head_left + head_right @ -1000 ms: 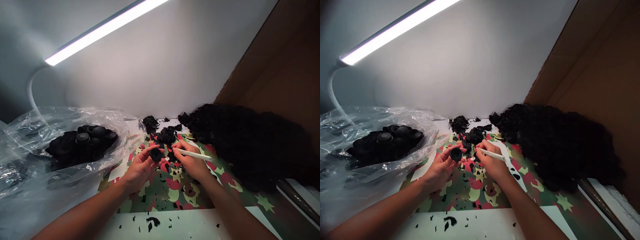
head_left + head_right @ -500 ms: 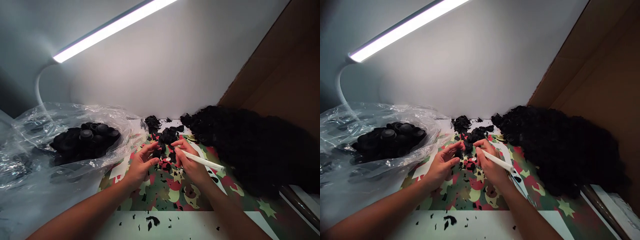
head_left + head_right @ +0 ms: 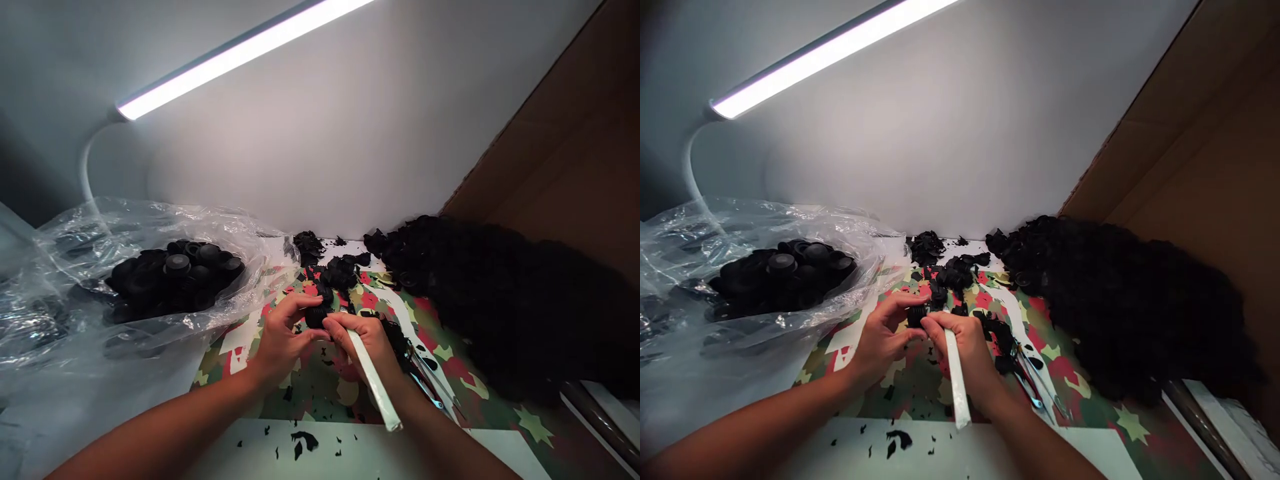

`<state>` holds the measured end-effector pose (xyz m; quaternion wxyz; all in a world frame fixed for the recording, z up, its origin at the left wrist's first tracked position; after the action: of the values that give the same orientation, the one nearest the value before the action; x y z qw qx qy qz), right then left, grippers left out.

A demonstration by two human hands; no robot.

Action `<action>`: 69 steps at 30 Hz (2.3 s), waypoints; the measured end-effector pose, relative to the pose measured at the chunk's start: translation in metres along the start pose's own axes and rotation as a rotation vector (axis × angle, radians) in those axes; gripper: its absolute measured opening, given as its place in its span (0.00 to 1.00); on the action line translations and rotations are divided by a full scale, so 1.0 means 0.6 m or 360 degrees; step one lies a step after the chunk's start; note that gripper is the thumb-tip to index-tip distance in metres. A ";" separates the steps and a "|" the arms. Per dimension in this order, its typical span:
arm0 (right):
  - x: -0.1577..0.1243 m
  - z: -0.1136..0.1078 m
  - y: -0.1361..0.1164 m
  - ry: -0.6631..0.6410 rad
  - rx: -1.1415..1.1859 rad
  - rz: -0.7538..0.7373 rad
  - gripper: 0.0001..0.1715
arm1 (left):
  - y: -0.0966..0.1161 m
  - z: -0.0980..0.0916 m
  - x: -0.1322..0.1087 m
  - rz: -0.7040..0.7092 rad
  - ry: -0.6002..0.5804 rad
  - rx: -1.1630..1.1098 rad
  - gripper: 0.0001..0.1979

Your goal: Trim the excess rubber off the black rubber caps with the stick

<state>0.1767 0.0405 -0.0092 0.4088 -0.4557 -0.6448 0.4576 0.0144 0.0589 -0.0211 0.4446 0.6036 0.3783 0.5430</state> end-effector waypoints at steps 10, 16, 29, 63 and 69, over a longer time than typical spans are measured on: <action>0.016 -0.013 -0.014 0.0067 0.0066 0.0065 0.25 | 0.032 0.009 -0.001 0.0101 -0.0114 0.0416 0.15; 0.016 -0.016 -0.008 0.0014 0.0063 0.0106 0.25 | 0.018 -0.002 0.005 0.0045 -0.0009 0.0200 0.18; 0.019 -0.024 -0.014 -0.0043 0.0309 0.0184 0.28 | 0.027 -0.013 0.020 0.0021 -0.0070 0.0104 0.05; 0.009 -0.058 -0.046 -0.0253 -0.0668 -0.0551 0.07 | -0.003 -0.010 0.027 -0.0229 -0.0237 0.0254 0.07; 0.010 -0.050 -0.043 -0.0241 -0.0726 -0.0666 0.09 | -0.008 -0.009 0.026 -0.0266 -0.0232 0.0234 0.09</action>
<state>0.1983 0.0484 0.0235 0.3321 -0.3578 -0.8391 0.2399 0.0110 0.0758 -0.0204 0.4693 0.6388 0.4326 0.4296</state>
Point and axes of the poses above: each hand's wrist, its own x-axis towards the middle knuckle, its own z-axis out of the palm, y = z × x, the point moved 4 cm from there along x, towards the middle knuckle, and after that the axes turned 7 degrees about -z, right-handed, at the moved point
